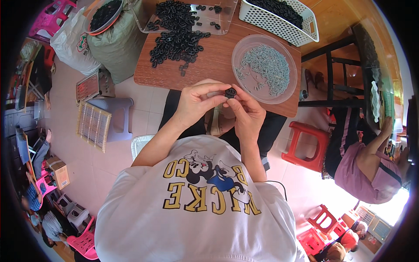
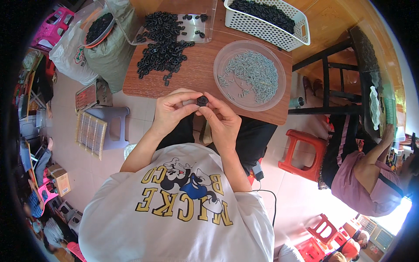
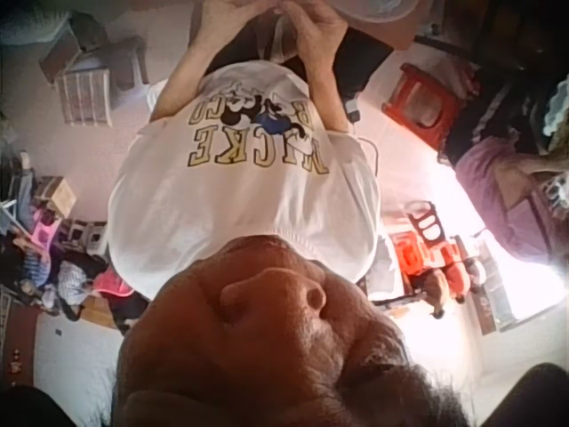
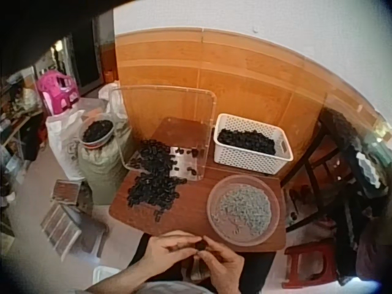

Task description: The person sits at a table and repeatedly picks up small black plastic components and light blue fasteners. They insert the fasteners into the plastic components by hand and place the assembled units into a white basket.

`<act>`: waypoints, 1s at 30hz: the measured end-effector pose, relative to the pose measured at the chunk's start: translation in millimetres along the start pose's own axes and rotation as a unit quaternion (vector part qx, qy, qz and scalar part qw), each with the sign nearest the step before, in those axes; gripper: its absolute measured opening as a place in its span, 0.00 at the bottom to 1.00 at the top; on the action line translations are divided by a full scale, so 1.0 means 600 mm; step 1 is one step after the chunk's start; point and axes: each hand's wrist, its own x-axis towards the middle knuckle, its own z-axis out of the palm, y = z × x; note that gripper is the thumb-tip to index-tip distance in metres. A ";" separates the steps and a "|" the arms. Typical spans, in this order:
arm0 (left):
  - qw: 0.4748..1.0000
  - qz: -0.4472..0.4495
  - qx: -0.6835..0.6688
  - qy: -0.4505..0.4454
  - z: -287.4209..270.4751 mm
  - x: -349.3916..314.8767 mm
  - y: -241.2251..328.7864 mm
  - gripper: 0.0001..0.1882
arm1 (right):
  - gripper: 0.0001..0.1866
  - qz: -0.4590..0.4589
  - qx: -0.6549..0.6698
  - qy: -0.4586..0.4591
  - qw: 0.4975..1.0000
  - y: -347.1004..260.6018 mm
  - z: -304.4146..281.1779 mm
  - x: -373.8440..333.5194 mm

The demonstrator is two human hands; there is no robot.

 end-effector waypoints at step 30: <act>1.000 0.022 -0.019 0.002 0.015 -0.002 -0.018 0.19 | 0.14 -0.019 -0.029 0.048 0.998 0.001 0.008 -0.002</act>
